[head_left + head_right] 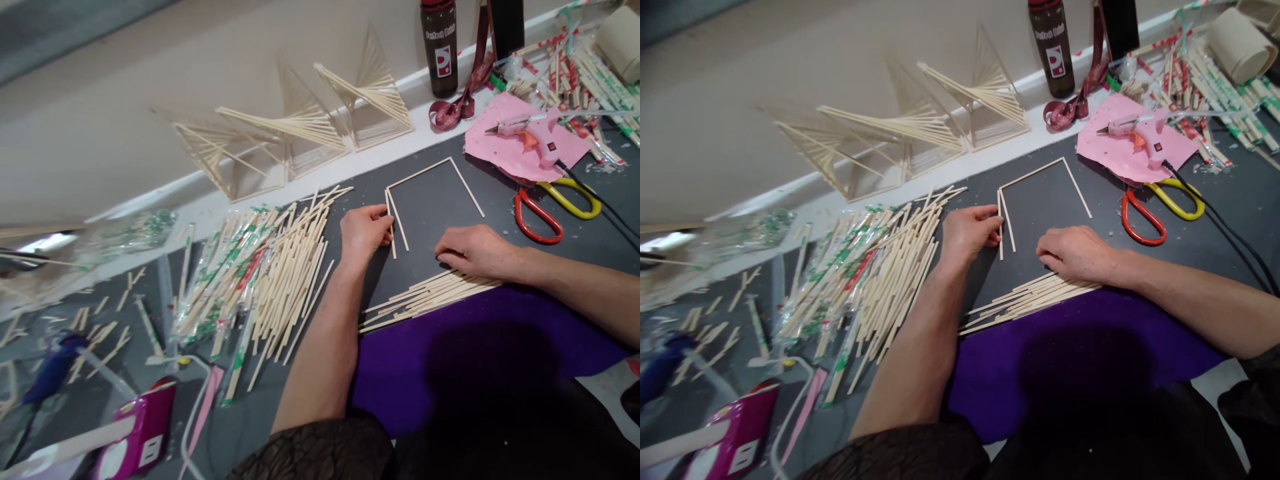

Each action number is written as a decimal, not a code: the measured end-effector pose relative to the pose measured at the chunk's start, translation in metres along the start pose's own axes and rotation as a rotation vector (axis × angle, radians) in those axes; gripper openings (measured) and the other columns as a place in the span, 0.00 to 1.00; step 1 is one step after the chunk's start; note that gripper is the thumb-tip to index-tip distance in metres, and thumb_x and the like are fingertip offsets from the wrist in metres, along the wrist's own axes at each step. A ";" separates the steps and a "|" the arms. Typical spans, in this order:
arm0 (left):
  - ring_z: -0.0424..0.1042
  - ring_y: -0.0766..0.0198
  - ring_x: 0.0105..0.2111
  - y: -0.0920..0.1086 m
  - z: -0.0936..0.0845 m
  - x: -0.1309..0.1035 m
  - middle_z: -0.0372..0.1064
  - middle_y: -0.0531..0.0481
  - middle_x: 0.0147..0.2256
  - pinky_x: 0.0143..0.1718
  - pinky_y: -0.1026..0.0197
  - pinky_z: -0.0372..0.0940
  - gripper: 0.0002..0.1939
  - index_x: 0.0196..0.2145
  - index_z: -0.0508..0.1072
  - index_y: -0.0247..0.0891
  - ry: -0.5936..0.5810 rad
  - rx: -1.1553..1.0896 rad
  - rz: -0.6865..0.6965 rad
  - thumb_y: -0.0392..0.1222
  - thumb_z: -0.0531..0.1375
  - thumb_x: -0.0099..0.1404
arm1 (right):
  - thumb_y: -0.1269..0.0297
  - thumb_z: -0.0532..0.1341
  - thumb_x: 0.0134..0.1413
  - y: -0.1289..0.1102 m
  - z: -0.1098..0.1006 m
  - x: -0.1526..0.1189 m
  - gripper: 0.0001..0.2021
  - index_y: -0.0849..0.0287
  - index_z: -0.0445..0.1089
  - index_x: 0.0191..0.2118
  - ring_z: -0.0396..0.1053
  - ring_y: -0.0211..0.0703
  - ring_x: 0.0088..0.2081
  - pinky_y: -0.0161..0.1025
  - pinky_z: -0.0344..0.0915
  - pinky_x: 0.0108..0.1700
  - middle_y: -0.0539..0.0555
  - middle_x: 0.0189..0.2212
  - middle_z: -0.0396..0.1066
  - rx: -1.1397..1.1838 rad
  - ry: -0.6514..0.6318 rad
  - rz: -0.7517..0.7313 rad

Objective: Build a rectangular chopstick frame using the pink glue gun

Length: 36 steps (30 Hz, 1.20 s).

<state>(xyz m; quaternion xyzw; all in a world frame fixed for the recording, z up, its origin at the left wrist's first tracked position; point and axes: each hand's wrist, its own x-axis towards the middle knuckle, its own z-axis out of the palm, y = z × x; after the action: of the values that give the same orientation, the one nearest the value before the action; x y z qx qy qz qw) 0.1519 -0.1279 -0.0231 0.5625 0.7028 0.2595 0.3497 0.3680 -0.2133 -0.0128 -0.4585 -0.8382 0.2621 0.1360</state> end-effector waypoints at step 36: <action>0.75 0.66 0.21 0.004 0.004 0.009 0.75 0.51 0.24 0.23 0.68 0.69 0.23 0.49 0.80 0.33 0.042 0.021 0.013 0.33 0.60 0.56 | 0.64 0.55 0.63 0.000 0.000 -0.001 0.11 0.56 0.75 0.41 0.71 0.41 0.38 0.37 0.59 0.38 0.54 0.39 0.76 -0.025 -0.005 -0.003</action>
<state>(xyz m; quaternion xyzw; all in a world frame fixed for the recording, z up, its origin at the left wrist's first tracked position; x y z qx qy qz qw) 0.1565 -0.1181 -0.0241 0.5652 0.7090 0.2662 0.3270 0.3685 -0.2141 -0.0126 -0.4581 -0.8425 0.2525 0.1286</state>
